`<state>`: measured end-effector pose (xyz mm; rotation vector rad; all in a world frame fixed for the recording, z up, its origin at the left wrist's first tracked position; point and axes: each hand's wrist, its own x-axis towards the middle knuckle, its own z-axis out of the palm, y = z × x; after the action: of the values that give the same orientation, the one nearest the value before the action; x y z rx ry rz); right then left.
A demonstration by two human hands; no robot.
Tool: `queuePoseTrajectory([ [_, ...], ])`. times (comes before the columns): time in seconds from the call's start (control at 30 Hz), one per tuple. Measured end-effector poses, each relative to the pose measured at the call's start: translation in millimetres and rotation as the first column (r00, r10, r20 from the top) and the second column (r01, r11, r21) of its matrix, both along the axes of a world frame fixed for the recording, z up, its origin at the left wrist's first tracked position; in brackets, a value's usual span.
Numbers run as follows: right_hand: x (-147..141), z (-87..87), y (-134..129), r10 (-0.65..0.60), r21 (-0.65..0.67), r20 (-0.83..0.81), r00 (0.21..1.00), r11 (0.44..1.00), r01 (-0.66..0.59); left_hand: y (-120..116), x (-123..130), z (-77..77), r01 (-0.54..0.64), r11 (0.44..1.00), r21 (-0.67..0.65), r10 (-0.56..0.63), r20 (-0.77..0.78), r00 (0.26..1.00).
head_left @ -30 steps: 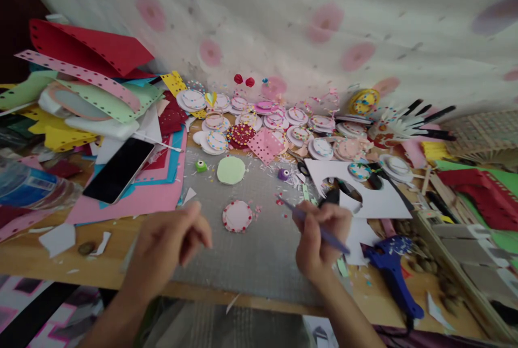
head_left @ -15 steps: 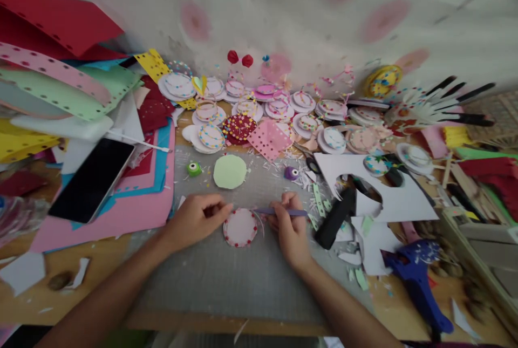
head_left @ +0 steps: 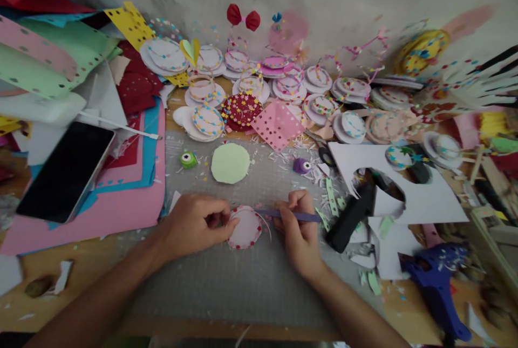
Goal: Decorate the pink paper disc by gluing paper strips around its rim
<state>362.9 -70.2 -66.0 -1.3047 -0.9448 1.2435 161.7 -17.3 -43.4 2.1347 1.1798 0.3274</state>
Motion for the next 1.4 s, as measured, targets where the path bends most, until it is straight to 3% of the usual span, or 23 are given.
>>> queuePoseTrajectory([
  [1.03,0.3,0.8,-0.3,-0.013,-0.006,0.015,1.000,1.000,0.013,0.1,0.7,-2.8,-0.004,1.000,0.016,0.003,0.044,0.999],
  [1.4,5.1,1.4,0.6,-0.036,-0.028,-0.227,0.973,0.999,0.030,0.0,2.0,-1.1,-0.027,0.999,0.041,0.025,0.038,0.999],
])
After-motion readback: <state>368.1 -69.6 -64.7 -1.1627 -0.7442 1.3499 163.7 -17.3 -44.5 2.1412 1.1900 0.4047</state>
